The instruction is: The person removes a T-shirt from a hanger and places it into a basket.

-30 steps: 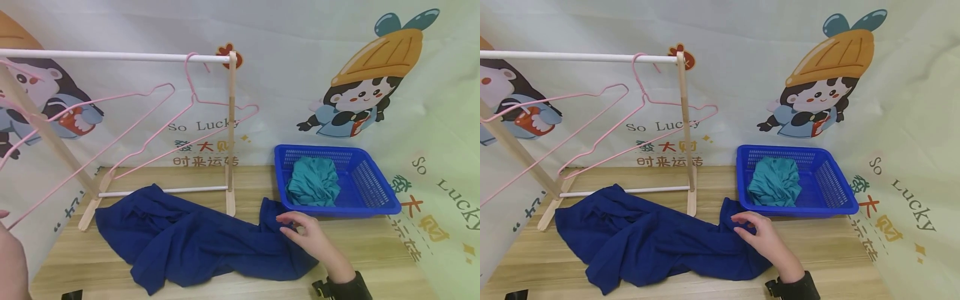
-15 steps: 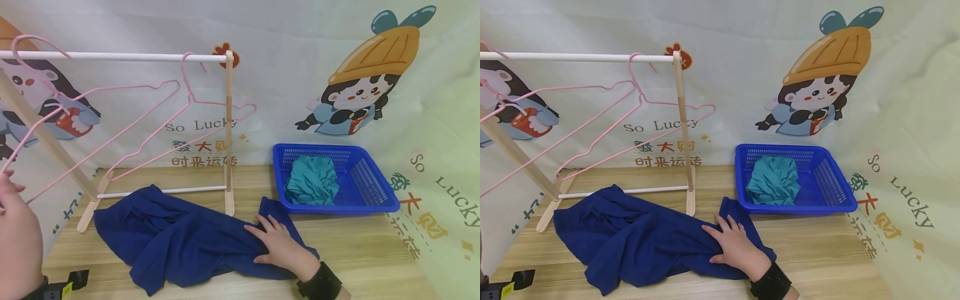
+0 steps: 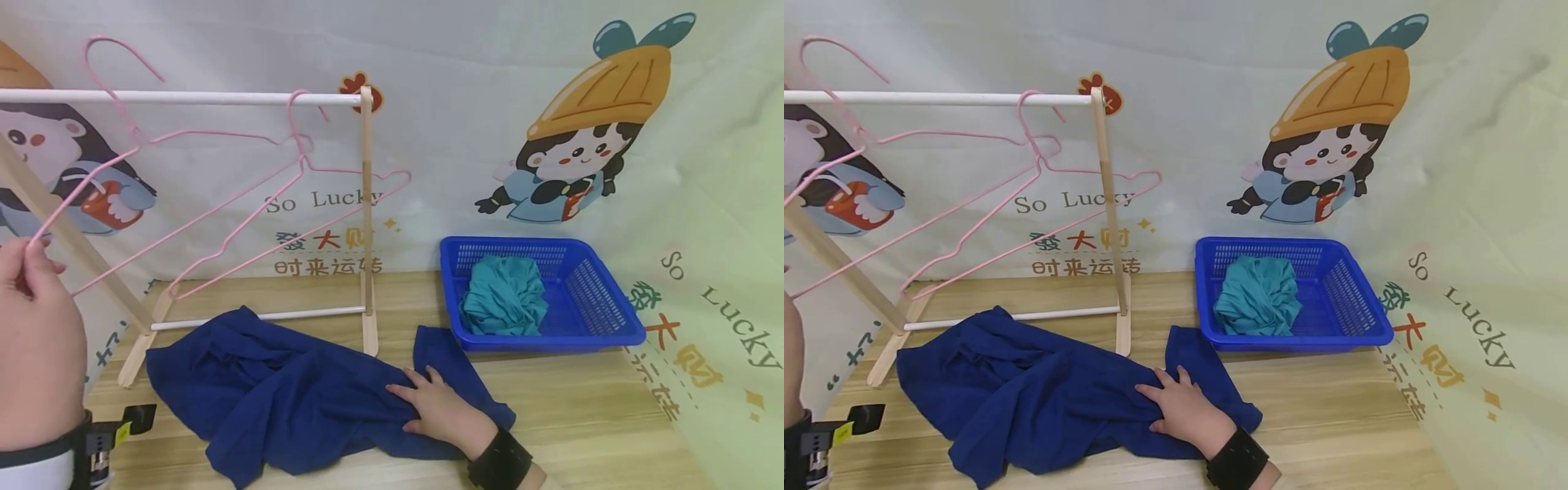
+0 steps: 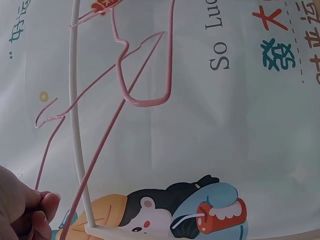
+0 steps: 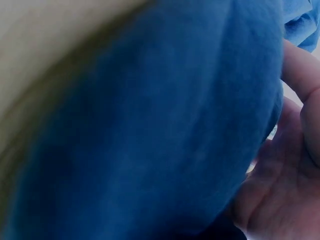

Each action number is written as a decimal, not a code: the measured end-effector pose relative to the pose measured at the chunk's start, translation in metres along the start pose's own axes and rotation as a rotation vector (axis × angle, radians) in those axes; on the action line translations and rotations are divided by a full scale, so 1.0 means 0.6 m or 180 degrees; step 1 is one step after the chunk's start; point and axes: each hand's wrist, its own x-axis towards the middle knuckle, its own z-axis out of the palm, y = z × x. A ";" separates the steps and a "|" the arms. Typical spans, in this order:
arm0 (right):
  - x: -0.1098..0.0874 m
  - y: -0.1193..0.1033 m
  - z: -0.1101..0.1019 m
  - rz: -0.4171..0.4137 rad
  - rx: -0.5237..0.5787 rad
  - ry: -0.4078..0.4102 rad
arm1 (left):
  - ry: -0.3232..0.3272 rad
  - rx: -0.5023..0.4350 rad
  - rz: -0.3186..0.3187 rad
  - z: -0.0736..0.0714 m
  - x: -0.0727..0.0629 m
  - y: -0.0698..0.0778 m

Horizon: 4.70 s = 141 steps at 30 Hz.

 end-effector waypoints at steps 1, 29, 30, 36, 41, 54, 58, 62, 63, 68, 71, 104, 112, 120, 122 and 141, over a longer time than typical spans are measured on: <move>0.000 0.000 0.000 0.0009 0.0003 -0.0012 | -0.0074 0.0010 0.0019 0.000 0.000 0.008; 0.004 -0.013 -0.002 -0.0023 -0.0001 0.0551 | -0.0121 0.0594 0.0720 0.034 0.001 -0.001; 0.004 -0.014 -0.003 -0.0013 -0.0013 0.0570 | -0.0066 0.0534 0.0766 0.033 0.001 -0.002; 0.003 -0.020 -0.005 0.0063 0.0052 0.0753 | 0.0666 -0.0270 0.1424 0.026 -0.011 0.001; -0.001 -0.017 -0.006 0.0129 0.0226 0.0782 | 0.1159 -0.0955 0.1619 0.018 -0.033 0.034; -0.006 0.011 -0.033 -0.0012 0.1337 0.1015 | -0.0262 -0.1363 0.2559 0.042 -0.115 0.024; -0.012 0.012 -0.047 -0.0002 0.1638 0.1340 | -0.1167 -0.1270 0.2821 0.062 -0.144 0.006; -0.022 0.013 -0.066 -0.0056 0.2102 0.1695 | -0.1816 -0.1031 0.2837 0.080 -0.173 -0.008; -0.025 0.014 -0.073 -0.0072 0.2252 0.1735 | -0.1916 -0.0982 0.2829 0.084 -0.179 -0.010; -0.045 0.013 -0.119 -0.0054 0.2998 0.1807 | -0.2288 -0.0753 0.2800 0.102 -0.205 -0.021; -0.061 0.011 -0.157 -0.0014 0.3285 0.1880 | -0.2519 -0.0637 0.2704 0.108 -0.218 -0.028; -0.194 0.007 -0.608 -0.0742 0.3423 0.5385 | -0.2911 -0.0391 0.2495 0.136 -0.261 -0.040; -0.172 0.059 -0.589 -0.0195 0.2530 0.5534 | -0.2937 -0.0425 0.2476 0.137 -0.264 -0.043; -0.125 0.162 -0.490 0.0589 0.1213 0.5001 | -0.2974 -0.0446 0.2399 0.134 -0.267 -0.047; -0.115 0.190 -0.455 0.0663 0.0948 0.4739 | -0.2986 -0.0460 0.2393 0.133 -0.268 -0.047; -0.104 0.321 -0.215 0.1561 0.0305 0.1538 | -0.3010 -0.0469 0.2388 0.140 -0.277 -0.049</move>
